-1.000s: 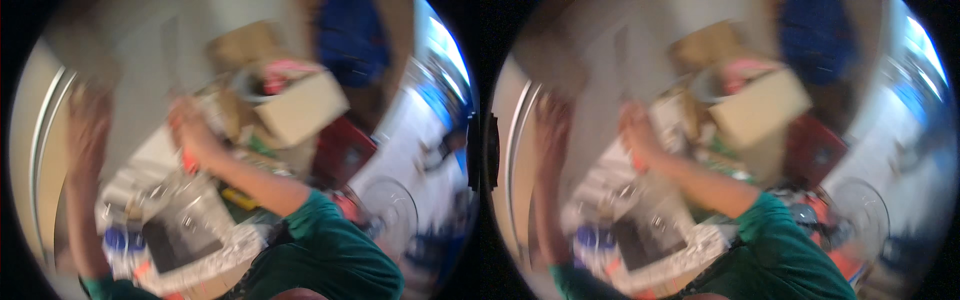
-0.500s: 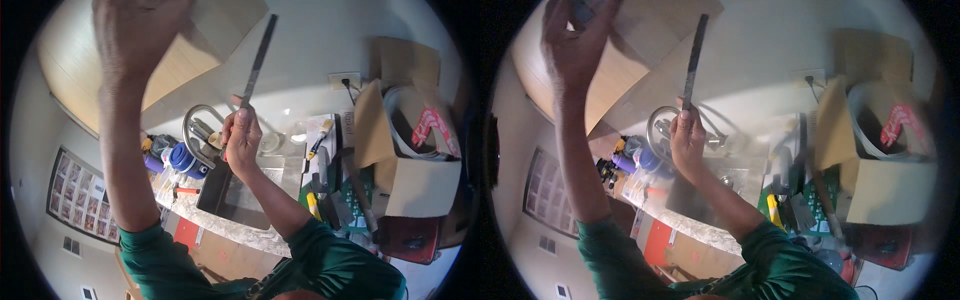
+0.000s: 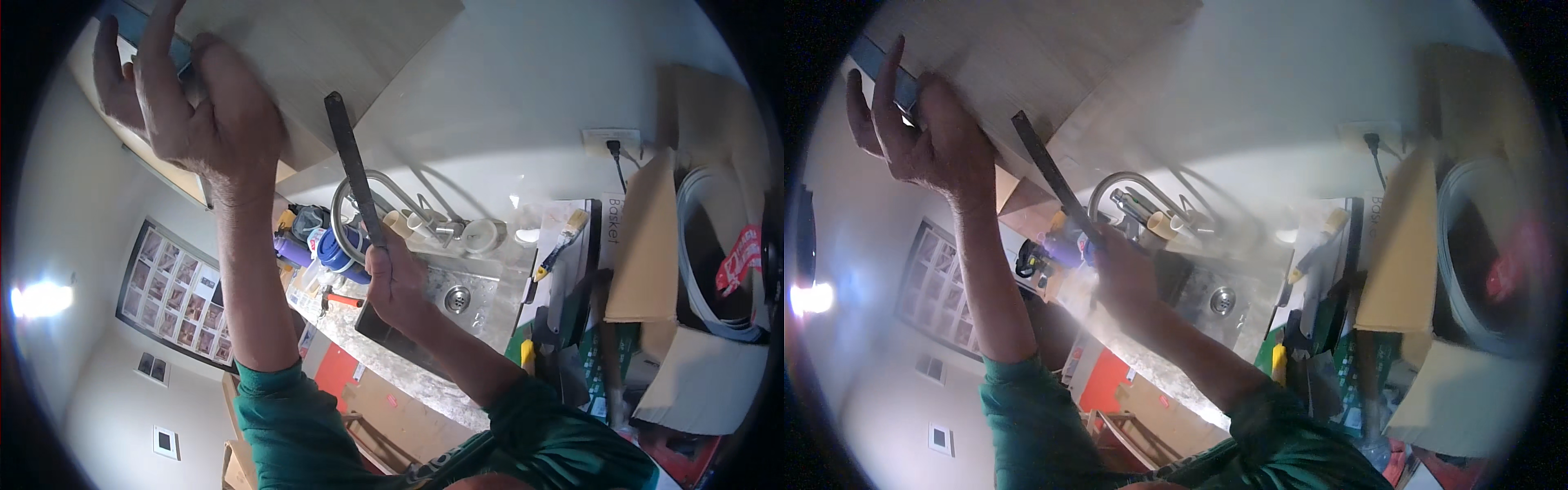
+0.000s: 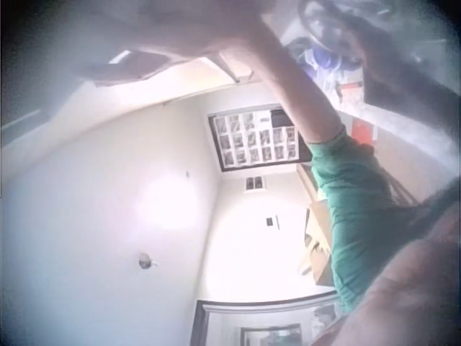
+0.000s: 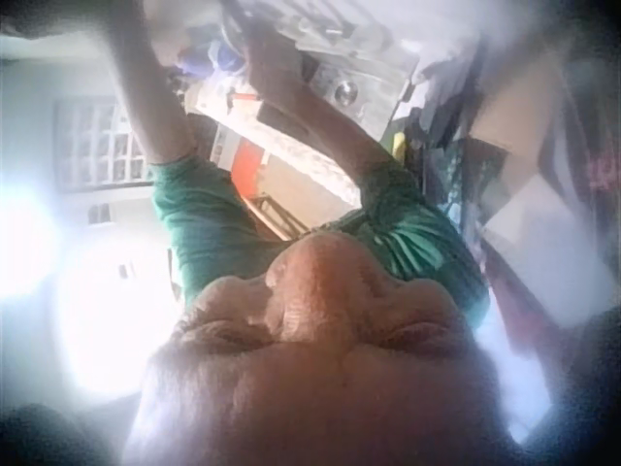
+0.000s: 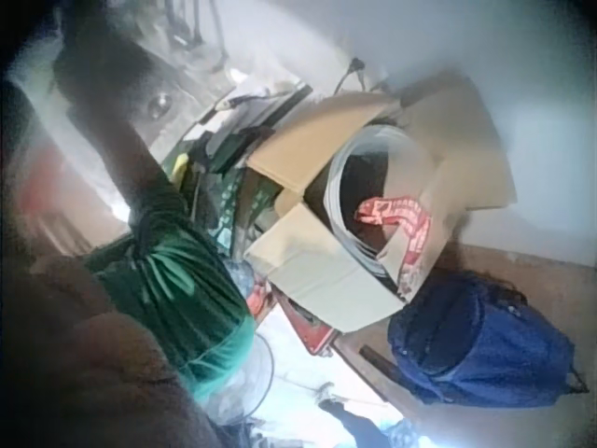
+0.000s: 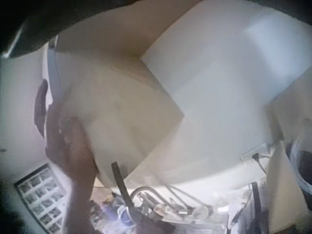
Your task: The person installs a wooden cabinet above a kitchen sink. They use a hammer to tap the cabinet into place, a utility knife to trim the bottom edge, and a metal file to smooth the cut surface. The person works in a kitchen with a stainless steel sink and various tools on the counter.
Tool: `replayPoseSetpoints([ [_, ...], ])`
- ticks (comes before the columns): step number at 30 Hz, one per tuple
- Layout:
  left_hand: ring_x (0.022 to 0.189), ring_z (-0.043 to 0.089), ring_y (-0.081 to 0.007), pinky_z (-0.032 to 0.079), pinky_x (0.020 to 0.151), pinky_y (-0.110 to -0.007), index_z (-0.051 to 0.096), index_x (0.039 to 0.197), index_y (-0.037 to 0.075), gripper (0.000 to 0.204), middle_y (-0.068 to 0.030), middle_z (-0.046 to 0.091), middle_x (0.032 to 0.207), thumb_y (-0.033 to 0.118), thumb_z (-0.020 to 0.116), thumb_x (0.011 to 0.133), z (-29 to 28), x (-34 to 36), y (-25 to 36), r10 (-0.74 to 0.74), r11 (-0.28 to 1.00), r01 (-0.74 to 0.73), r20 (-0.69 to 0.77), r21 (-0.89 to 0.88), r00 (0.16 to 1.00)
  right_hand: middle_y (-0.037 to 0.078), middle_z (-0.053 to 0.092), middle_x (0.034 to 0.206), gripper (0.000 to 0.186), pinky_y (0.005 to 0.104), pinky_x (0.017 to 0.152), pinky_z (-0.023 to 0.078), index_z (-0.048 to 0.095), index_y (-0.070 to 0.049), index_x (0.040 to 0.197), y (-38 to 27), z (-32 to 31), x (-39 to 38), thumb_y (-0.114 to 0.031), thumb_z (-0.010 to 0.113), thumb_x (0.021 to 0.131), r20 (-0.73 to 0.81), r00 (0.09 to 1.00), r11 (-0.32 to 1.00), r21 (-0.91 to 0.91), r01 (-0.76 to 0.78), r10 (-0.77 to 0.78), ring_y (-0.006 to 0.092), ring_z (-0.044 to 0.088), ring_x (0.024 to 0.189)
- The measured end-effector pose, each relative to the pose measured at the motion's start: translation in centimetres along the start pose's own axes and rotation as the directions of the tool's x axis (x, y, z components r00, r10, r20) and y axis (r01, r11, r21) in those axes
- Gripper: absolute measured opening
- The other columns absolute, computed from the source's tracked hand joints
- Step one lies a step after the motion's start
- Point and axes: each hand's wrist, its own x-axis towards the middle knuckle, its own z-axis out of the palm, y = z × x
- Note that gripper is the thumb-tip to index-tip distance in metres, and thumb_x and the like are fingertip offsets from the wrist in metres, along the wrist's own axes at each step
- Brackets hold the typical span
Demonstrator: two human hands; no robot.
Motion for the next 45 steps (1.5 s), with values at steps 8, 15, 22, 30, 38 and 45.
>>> replayPoseSetpoints([
  [8, 0.117, 0.054, -0.0221, 0.043, 0.099, -0.034, 0.067, 0.112, 0.002, 0.026, -0.0137, 0.053, 0.126, 0.015, 0.065, 0.089, 0.5, -1.1, -1.4, -0.114, 0.989, 0.085, -0.267, -0.118, 0.957, 0.004, 0.052, 0.065, 0.028, 0.0273, 0.051, 0.042, 0.053, 0.005, 0.117, -1.0, 0.9, 8.7, -0.015, 0.042, 0.102, -0.128, 0.977, 0.959, 0.207, 0.193, -0.169, 0.0088, 0.052, 0.056],
  [15, 0.097, 0.061, -0.0198, 0.048, 0.088, -0.033, 0.061, 0.115, -0.004, 0.033, -0.0113, 0.063, 0.105, 0.02, 0.06, 0.093, 0.9, -1.0, -1.5, -0.247, 0.952, 0.174, -0.297, -0.251, 0.922, 0.002, 0.054, 0.065, 0.035, 0.0253, 0.053, 0.043, 0.057, 0.001, 0.118, 0.1, -2.5, 1.9, -0.026, 0.041, 0.104, 0.023, 0.998, 0.998, -0.041, -0.055, 0.056, 0.0085, 0.052, 0.056],
  [22, 0.108, 0.057, -0.0251, 0.043, 0.095, -0.038, 0.054, 0.122, -0.007, 0.041, -0.0177, 0.056, 0.113, 0.025, 0.045, 0.099, -0.4, -2.8, -1.5, -0.671, 0.739, 0.637, -0.161, -0.219, 0.723, 0.005, 0.055, 0.066, 0.029, 0.0296, 0.054, 0.045, 0.058, -0.002, 0.117, -2.5, -3.0, 9.9, -0.022, 0.042, 0.103, -0.071, 0.995, 0.997, 0.03, 0.074, -0.072, 0.0131, 0.054, 0.057],
  [30, 0.134, 0.039, -0.0339, 0.031, 0.112, -0.043, 0.037, 0.143, -0.004, 0.052, -0.0229, 0.04, 0.142, 0.032, 0.038, 0.106, -1.5, -7.3, -2.3, -0.42, 0.907, 0.419, 0.014, 0.037, 0.907, 0.02, 0.063, 0.081, 0.016, 0.0459, 0.055, 0.049, 0.057, -0.001, 0.108, -0.2, -1.7, 6.4, -0.012, 0.051, 0.099, -0.106, 0.973, 0.976, 0.048, 0.212, -0.207, 0.0393, 0.064, 0.069],
  [38, 0.14, 0.033, -0.0333, 0.028, 0.115, -0.044, 0.035, 0.146, -0.001, 0.051, -0.0228, 0.034, 0.149, 0.027, 0.044, 0.104, -1.5, -7.4, -2.2, -0.488, 0.873, 0.488, 0.016, 0.001, 0.873, 0.022, 0.065, 0.084, 0.015, 0.0428, 0.058, 0.05, 0.058, 0.002, 0.109, -0.5, -5.0, 3.9, -0.007, 0.05, 0.099, 0.022, 0.997, 0.997, -0.019, 0.075, -0.075, 0.0396, 0.066, 0.071],
  [45, 0.141, 0.033, -0.0331, 0.027, 0.115, -0.044, 0.035, 0.146, 0.0, 0.051, -0.0223, 0.036, 0.148, 0.025, 0.045, 0.103, -1.3, -7.9, -2.3, -0.465, 0.885, 0.464, 0.031, 0.029, 0.885, 0.003, 0.047, 0.056, 0.019, 0.0316, 0.048, 0.039, 0.059, -0.001, 0.11, -0.4, -3.0, 13.9, -0.015, 0.047, 0.103, -0.16, 0.981, 0.993, 0.024, 0.116, -0.111, 0.0113, 0.048, 0.05],
])
